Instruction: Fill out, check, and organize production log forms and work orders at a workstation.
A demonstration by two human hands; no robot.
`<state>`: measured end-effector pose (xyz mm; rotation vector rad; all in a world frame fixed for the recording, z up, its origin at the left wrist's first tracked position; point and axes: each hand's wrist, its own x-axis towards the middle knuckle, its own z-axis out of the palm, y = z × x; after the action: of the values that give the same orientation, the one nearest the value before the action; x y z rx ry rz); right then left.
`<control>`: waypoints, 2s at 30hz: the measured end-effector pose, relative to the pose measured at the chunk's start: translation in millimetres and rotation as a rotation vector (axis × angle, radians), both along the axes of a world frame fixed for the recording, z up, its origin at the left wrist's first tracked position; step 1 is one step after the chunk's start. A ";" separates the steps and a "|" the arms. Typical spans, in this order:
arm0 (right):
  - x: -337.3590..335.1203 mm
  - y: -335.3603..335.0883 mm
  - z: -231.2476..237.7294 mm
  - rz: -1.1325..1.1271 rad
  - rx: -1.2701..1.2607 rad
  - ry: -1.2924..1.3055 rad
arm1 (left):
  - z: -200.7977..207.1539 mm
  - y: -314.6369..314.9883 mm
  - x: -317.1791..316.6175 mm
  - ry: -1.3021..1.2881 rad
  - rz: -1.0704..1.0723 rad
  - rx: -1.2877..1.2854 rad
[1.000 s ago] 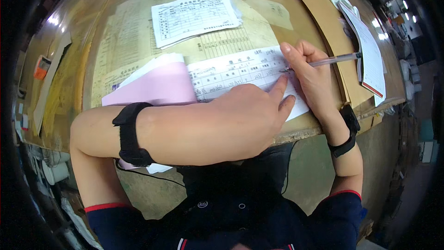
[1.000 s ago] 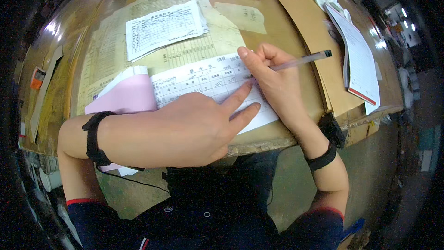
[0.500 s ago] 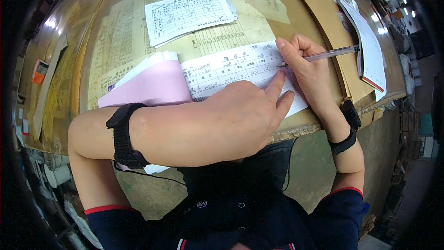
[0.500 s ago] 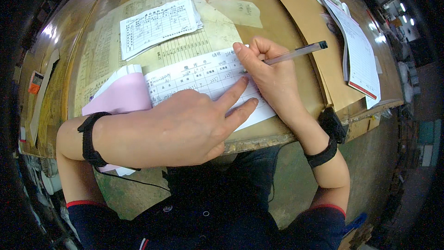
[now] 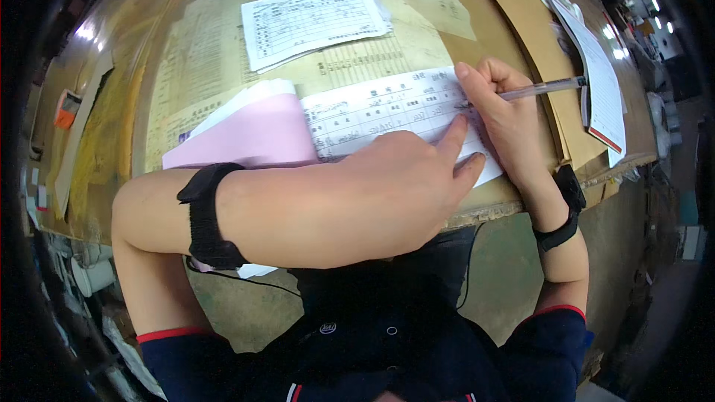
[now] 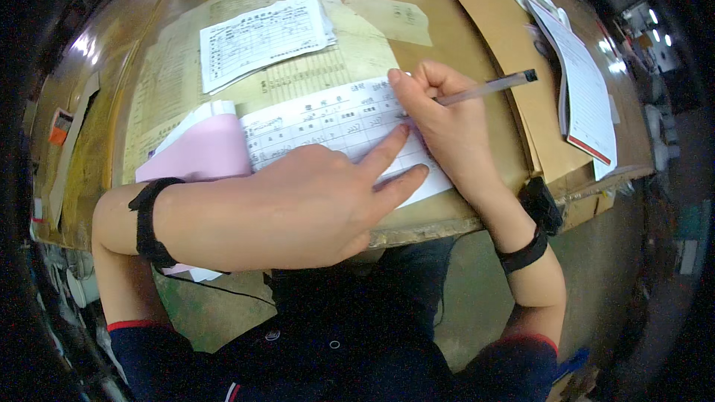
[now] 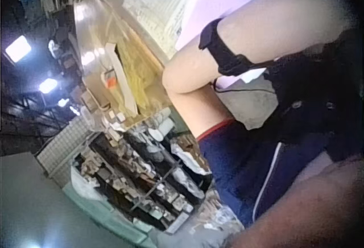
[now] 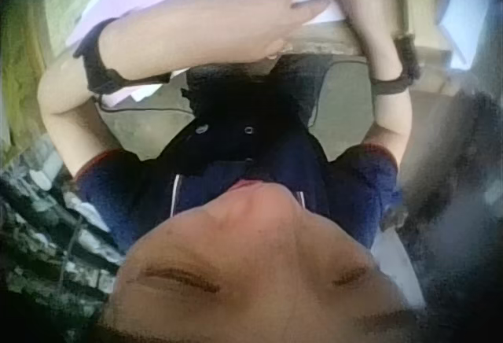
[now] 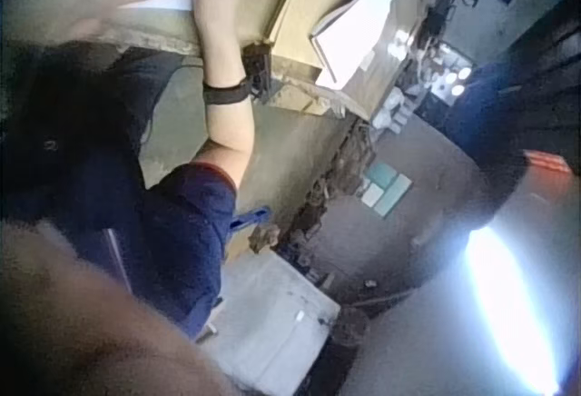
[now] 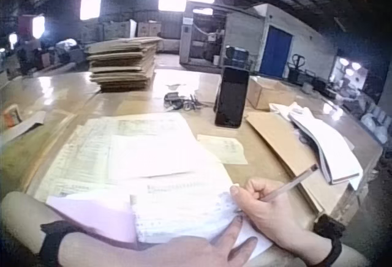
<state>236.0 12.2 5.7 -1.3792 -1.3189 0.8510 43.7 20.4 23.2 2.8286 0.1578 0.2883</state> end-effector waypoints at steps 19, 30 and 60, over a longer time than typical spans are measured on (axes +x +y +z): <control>2.2 -0.4 -0.2 0.064 0.042 -0.115 | 9.8 -0.4 -2.6 0.037 0.000 0.026; 3.1 -1.7 3.6 0.080 -0.022 -0.088 | 9.9 -1.0 -1.3 0.064 -0.029 0.111; 8.3 -1.4 9.0 0.015 -0.078 -0.018 | 1.1 -2.5 3.8 0.035 0.024 0.046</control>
<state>244.3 10.8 14.7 -1.4426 -1.3232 0.9102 47.5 17.9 24.2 2.8806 0.1953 0.2505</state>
